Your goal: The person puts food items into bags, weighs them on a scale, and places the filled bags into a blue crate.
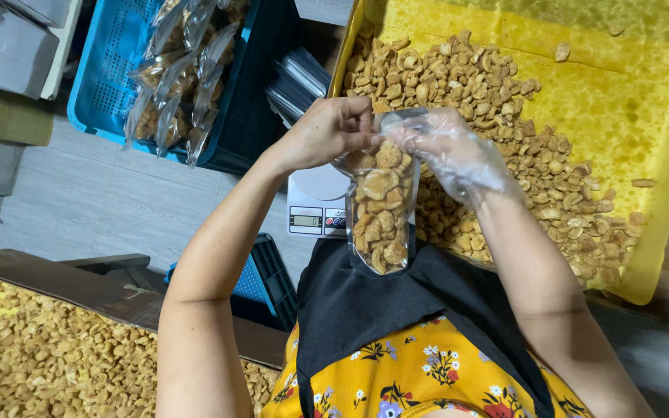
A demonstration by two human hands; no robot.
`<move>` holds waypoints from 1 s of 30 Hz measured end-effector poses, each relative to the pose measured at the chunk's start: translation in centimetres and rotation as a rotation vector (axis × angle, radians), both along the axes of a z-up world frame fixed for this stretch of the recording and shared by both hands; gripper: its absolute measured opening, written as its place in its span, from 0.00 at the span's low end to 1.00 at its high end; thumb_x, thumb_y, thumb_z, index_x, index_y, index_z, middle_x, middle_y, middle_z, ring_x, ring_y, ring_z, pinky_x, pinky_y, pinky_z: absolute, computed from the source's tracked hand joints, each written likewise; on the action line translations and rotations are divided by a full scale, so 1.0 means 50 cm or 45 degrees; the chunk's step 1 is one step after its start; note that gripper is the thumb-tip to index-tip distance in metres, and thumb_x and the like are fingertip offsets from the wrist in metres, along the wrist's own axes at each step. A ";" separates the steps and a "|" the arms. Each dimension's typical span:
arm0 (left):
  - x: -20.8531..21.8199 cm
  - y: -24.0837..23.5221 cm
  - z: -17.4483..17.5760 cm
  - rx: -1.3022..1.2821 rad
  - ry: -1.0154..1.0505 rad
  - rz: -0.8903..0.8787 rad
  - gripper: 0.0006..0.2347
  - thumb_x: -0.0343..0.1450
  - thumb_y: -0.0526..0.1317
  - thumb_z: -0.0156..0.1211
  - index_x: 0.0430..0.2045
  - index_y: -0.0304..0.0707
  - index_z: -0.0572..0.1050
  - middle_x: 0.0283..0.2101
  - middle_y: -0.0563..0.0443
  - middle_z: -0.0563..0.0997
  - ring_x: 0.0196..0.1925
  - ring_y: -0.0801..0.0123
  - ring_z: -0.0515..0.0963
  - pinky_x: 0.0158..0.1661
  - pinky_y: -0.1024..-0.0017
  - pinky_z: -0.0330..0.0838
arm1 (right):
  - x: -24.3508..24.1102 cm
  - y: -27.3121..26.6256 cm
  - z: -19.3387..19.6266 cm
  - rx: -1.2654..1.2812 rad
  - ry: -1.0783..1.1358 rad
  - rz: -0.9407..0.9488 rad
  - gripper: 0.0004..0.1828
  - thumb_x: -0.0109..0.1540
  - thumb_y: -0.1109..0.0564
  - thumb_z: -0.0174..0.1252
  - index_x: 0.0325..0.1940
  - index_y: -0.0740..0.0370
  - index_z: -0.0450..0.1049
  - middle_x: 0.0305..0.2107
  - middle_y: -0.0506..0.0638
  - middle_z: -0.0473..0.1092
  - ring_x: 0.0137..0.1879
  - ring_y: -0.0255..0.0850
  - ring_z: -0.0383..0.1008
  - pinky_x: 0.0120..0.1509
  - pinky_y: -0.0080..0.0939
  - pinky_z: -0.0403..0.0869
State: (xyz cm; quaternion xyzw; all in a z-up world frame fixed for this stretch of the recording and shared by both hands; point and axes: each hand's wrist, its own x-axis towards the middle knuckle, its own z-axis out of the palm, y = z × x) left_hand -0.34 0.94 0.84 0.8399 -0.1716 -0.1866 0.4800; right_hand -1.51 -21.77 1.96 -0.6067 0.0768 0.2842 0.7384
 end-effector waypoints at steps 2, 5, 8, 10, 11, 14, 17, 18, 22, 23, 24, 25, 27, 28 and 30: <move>-0.001 -0.006 0.010 -0.091 -0.096 -0.019 0.08 0.70 0.36 0.67 0.28 0.35 0.72 0.32 0.51 0.83 0.39 0.70 0.85 0.38 0.71 0.79 | 0.004 -0.007 0.003 0.051 -0.115 0.070 0.13 0.59 0.60 0.61 0.48 0.63 0.75 0.39 0.51 0.79 0.50 0.33 0.80 0.59 0.30 0.75; 0.005 -0.008 0.026 -0.094 -0.109 0.026 0.12 0.68 0.38 0.67 0.37 0.36 0.70 0.38 0.49 0.83 0.44 0.68 0.85 0.44 0.69 0.80 | 0.014 -0.028 -0.003 0.196 -0.458 0.290 0.10 0.63 0.60 0.56 0.47 0.66 0.75 0.42 0.53 0.77 0.54 0.36 0.78 0.65 0.36 0.74; 0.019 -0.005 0.024 0.072 -0.154 0.004 0.15 0.67 0.41 0.69 0.42 0.34 0.74 0.40 0.43 0.84 0.43 0.63 0.84 0.44 0.64 0.80 | 0.014 -0.049 -0.022 0.180 -0.603 0.341 0.10 0.67 0.59 0.56 0.47 0.69 0.76 0.42 0.57 0.77 0.53 0.41 0.78 0.67 0.43 0.74; 0.031 -0.001 0.012 0.154 -0.277 -0.070 0.15 0.67 0.42 0.70 0.42 0.31 0.79 0.39 0.38 0.85 0.42 0.59 0.85 0.44 0.61 0.80 | 0.016 -0.048 -0.034 0.121 -0.629 0.328 0.10 0.68 0.58 0.59 0.47 0.70 0.78 0.40 0.61 0.77 0.50 0.45 0.79 0.66 0.47 0.76; 0.039 0.001 0.005 0.220 -0.287 -0.126 0.13 0.69 0.42 0.67 0.42 0.34 0.81 0.38 0.40 0.86 0.40 0.61 0.86 0.44 0.64 0.80 | 0.022 -0.038 -0.037 0.078 -0.556 0.317 0.10 0.68 0.58 0.58 0.46 0.68 0.79 0.40 0.61 0.77 0.48 0.46 0.78 0.63 0.48 0.76; 0.079 -0.023 -0.014 0.354 -0.305 -0.194 0.11 0.71 0.41 0.63 0.42 0.34 0.82 0.38 0.41 0.86 0.36 0.63 0.87 0.41 0.68 0.82 | -0.006 -0.024 -0.022 0.486 -0.667 0.330 0.14 0.65 0.51 0.60 0.51 0.60 0.76 0.48 0.56 0.74 0.57 0.42 0.73 0.70 0.46 0.70; 0.095 -0.035 -0.006 0.517 -0.191 -0.234 0.12 0.71 0.42 0.62 0.40 0.32 0.81 0.36 0.41 0.85 0.32 0.66 0.85 0.36 0.71 0.83 | -0.014 -0.006 -0.016 1.031 -0.906 0.400 0.28 0.60 0.40 0.68 0.58 0.54 0.73 0.60 0.52 0.69 0.70 0.38 0.68 0.83 0.43 0.62; 0.098 -0.036 0.001 0.606 -0.069 -0.267 0.13 0.71 0.44 0.63 0.40 0.30 0.80 0.34 0.42 0.84 0.30 0.66 0.85 0.34 0.71 0.83 | -0.009 0.000 -0.023 1.111 -0.984 0.428 0.35 0.57 0.36 0.71 0.61 0.54 0.72 0.62 0.53 0.68 0.72 0.39 0.66 0.85 0.44 0.59; 0.084 -0.034 0.010 0.608 0.016 -0.301 0.14 0.70 0.45 0.65 0.36 0.30 0.80 0.33 0.44 0.83 0.29 0.65 0.83 0.31 0.69 0.82 | 0.008 0.013 -0.069 -0.184 -0.167 0.130 0.32 0.60 0.42 0.66 0.56 0.71 0.80 0.48 0.75 0.71 0.48 0.58 0.70 0.68 0.61 0.69; 0.076 -0.027 0.011 0.593 -0.069 -0.334 0.13 0.69 0.44 0.66 0.35 0.29 0.80 0.32 0.44 0.84 0.29 0.66 0.83 0.32 0.69 0.81 | 0.008 0.011 -0.074 -0.149 -0.240 0.155 0.27 0.61 0.46 0.64 0.55 0.70 0.80 0.46 0.70 0.73 0.46 0.53 0.71 0.64 0.55 0.71; 0.070 -0.018 0.013 0.578 -0.156 -0.368 0.13 0.69 0.44 0.67 0.33 0.29 0.81 0.32 0.43 0.84 0.28 0.67 0.83 0.32 0.69 0.81 | 0.007 0.010 -0.076 -0.113 -0.314 0.177 0.23 0.63 0.49 0.62 0.54 0.69 0.80 0.44 0.65 0.74 0.44 0.48 0.72 0.60 0.50 0.72; 0.065 -0.005 0.017 0.580 -0.155 -0.363 0.13 0.69 0.44 0.67 0.33 0.29 0.81 0.32 0.43 0.84 0.28 0.67 0.83 0.32 0.69 0.81 | 0.007 0.009 -0.077 -0.077 -0.388 0.200 0.19 0.64 0.53 0.60 0.53 0.69 0.80 0.42 0.60 0.75 0.42 0.43 0.73 0.56 0.45 0.73; 0.045 0.028 0.027 0.562 -0.140 -0.311 0.10 0.69 0.42 0.65 0.35 0.33 0.82 0.31 0.45 0.84 0.26 0.66 0.83 0.27 0.68 0.79 | 0.004 0.011 -0.079 -0.004 -0.529 0.243 0.12 0.67 0.61 0.56 0.51 0.67 0.80 0.38 0.51 0.78 0.39 0.32 0.75 0.48 0.34 0.76; 0.033 0.046 0.032 0.563 -0.136 -0.308 0.10 0.69 0.42 0.65 0.35 0.33 0.82 0.31 0.45 0.84 0.26 0.66 0.83 0.27 0.68 0.79 | 0.006 0.012 -0.080 -0.002 -0.525 0.247 0.12 0.67 0.61 0.56 0.51 0.67 0.80 0.38 0.51 0.78 0.39 0.32 0.75 0.48 0.34 0.76; 0.005 0.082 0.038 0.777 -0.136 -0.235 0.12 0.68 0.43 0.69 0.34 0.30 0.81 0.26 0.42 0.83 0.23 0.61 0.82 0.26 0.64 0.78 | 0.015 0.015 -0.080 -0.269 -0.456 0.229 0.14 0.68 0.60 0.58 0.55 0.68 0.81 0.28 0.56 0.72 0.29 0.39 0.64 0.34 0.40 0.65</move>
